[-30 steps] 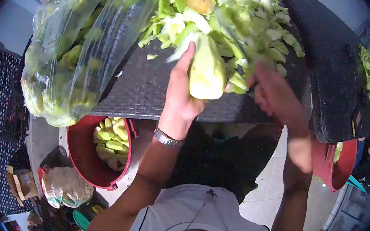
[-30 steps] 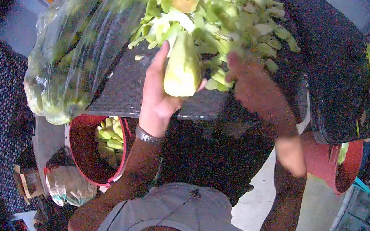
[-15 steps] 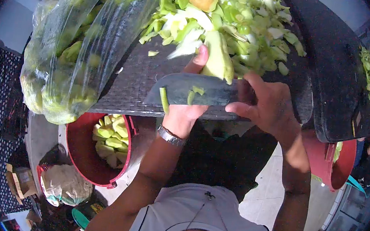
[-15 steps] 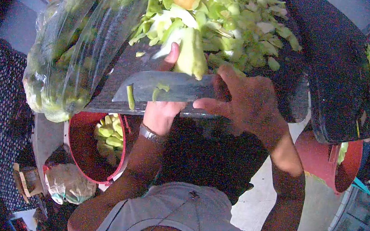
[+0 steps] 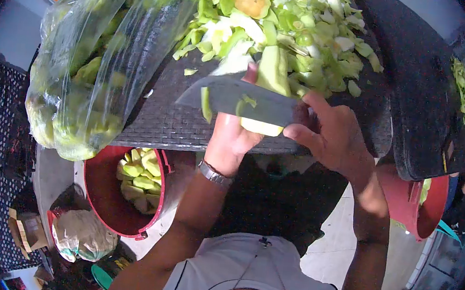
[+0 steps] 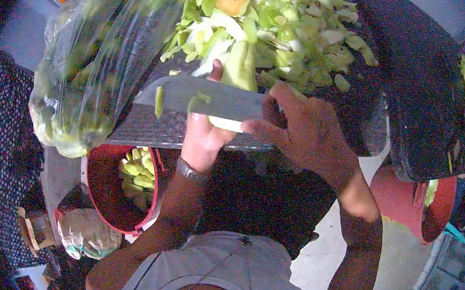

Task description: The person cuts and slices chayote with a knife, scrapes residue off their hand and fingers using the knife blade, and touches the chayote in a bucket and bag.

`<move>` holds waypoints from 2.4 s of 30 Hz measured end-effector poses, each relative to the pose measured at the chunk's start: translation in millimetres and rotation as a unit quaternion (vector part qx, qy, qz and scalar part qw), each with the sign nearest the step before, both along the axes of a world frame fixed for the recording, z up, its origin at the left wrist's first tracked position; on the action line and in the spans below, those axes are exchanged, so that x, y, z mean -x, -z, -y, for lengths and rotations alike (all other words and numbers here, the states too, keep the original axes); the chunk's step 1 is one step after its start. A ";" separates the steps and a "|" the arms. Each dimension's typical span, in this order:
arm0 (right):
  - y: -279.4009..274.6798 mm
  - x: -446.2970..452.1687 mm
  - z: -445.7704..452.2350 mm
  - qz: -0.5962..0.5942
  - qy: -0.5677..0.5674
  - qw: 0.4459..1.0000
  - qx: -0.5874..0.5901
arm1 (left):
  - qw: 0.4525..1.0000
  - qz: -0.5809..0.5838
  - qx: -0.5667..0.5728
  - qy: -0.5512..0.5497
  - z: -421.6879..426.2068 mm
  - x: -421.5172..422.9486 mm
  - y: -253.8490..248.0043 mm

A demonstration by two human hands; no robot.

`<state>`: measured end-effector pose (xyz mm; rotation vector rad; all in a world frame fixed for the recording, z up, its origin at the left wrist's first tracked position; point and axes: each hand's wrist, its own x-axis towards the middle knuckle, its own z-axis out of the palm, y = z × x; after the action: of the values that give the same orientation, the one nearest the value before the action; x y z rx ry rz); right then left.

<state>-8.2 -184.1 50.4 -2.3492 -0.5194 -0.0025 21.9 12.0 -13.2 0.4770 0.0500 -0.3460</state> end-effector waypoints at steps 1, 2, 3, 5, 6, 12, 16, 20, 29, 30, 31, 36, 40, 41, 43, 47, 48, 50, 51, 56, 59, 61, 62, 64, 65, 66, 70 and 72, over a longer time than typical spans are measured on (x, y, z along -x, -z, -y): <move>0.1 1.3 -2.1 0.008 -0.029 0.999 -0.016 | 1.000 -0.003 -0.007 -0.004 0.8 1.9 -5.2; 0.9 -0.3 -0.4 0.014 -0.038 0.999 -0.009 | 1.000 -0.005 -0.013 -0.008 1.7 3.3 -8.8; 2.3 -3.2 3.0 0.018 -0.048 0.999 -0.002 | 1.000 -0.010 -0.019 -0.011 2.1 5.2 -9.6; 6.8 -12.0 8.7 0.048 -0.014 0.998 0.025 | 0.998 0.019 0.023 0.057 -8.4 2.2 9.5; 12.7 -19.2 10.8 0.074 0.029 0.996 0.045 | 0.996 0.035 0.013 0.085 -10.2 6.6 6.1; 33.8 -60.1 55.4 0.043 0.139 0.988 0.058 | 0.991 0.051 0.068 0.103 -9.4 23.5 -15.4; 2.5 -23.0 25.1 0.134 -0.031 0.990 0.038 | 0.994 0.045 0.064 0.076 -9.9 8.7 3.6; -7.1 1.6 5.4 0.046 -0.054 0.997 0.008 | 0.997 0.044 0.043 0.053 0.8 2.4 1.5; 21.9 -43.1 31.1 0.116 0.103 0.987 0.036 | 0.988 0.082 0.046 0.124 -11.5 16.7 -6.4; 30.2 -58.2 46.5 0.109 0.137 0.984 0.035 | 0.987 0.089 0.062 0.118 -10.1 21.0 -11.8; 30.7 -63.5 49.9 0.100 0.169 0.980 0.034 | 0.986 0.094 0.077 0.111 -10.1 26.2 -15.2; -15.6 -7.5 14.1 0.008 0.002 1.000 -0.002 | 0.994 0.057 0.048 0.079 -9.9 9.7 7.5; -10.5 0.3 4.9 0.033 -0.064 0.997 0.012 | 0.998 0.052 0.005 0.022 1.8 7.5 4.1; -10.2 -0.5 4.7 0.042 -0.057 0.997 0.023 | 0.999 0.050 0.004 0.012 1.5 7.7 4.3; -11.1 -5.3 5.3 0.063 -0.042 0.996 0.048 | 0.994 0.088 0.056 0.032 -3.4 20.3 6.0; 17.3 -33.8 27.0 0.110 0.045 0.992 0.034 | 0.989 0.060 0.054 0.121 -11.5 17.9 -1.2; 19.5 -39.8 31.4 0.096 0.080 0.991 0.045 | 0.987 0.070 0.077 0.123 -12.5 17.5 -1.5; 22.4 -56.0 44.1 0.053 0.141 0.987 0.057 | 0.981 0.087 0.119 0.127 -15.3 18.5 -1.8; 21.9 -66.5 52.1 0.023 0.167 0.984 0.060 | 0.986 0.059 0.109 0.112 -14.5 18.0 -2.9; 20.7 -50.2 62.3 -0.106 0.084 0.990 -0.046 | 0.998 -0.062 0.002 0.005 -3.1 3.5 -22.8; 10.4 -26.6 29.1 -0.181 0.075 0.977 -0.083 | 0.997 -0.017 -0.044 -0.063 3.5 -5.6 -20.6; 3.1 -5.2 -3.8 -0.217 0.103 0.965 -0.101 | 0.998 -0.002 -0.026 -0.059 6.6 -5.2 -24.6; 4.9 -0.7 -17.8 -0.175 0.111 0.969 -0.136 | 0.998 0.006 -0.016 -0.056 9.1 -5.1 -25.5; 14.3 6.4 -40.6 -0.091 0.127 0.966 -0.206 | 0.998 0.033 -0.025 -0.037 15.7 -2.9 -18.8; 17.8 8.6 -44.1 -0.057 0.130 0.971 -0.192 | 0.998 0.049 -0.029 -0.028 16.7 -2.3 -17.0; 20.0 10.0 -46.1 -0.021 0.133 0.975 -0.177 | 0.998 0.042 -0.049 -0.014 16.1 1.8 -21.1; 10.3 16.9 -46.4 0.010 0.126 0.984 -0.122 | 0.994 -0.011 -0.072 -0.085 19.6 0.5 -9.8; -1.8 19.2 -41.4 0.022 0.103 0.986 -0.128 | 1.000 -0.012 -0.021 -0.018 9.9 -3.1 -12.0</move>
<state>-27.4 -142.7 52.1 -2.1438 -0.2764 -0.2059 25.0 2.1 -1.3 0.5123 0.0886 -0.3163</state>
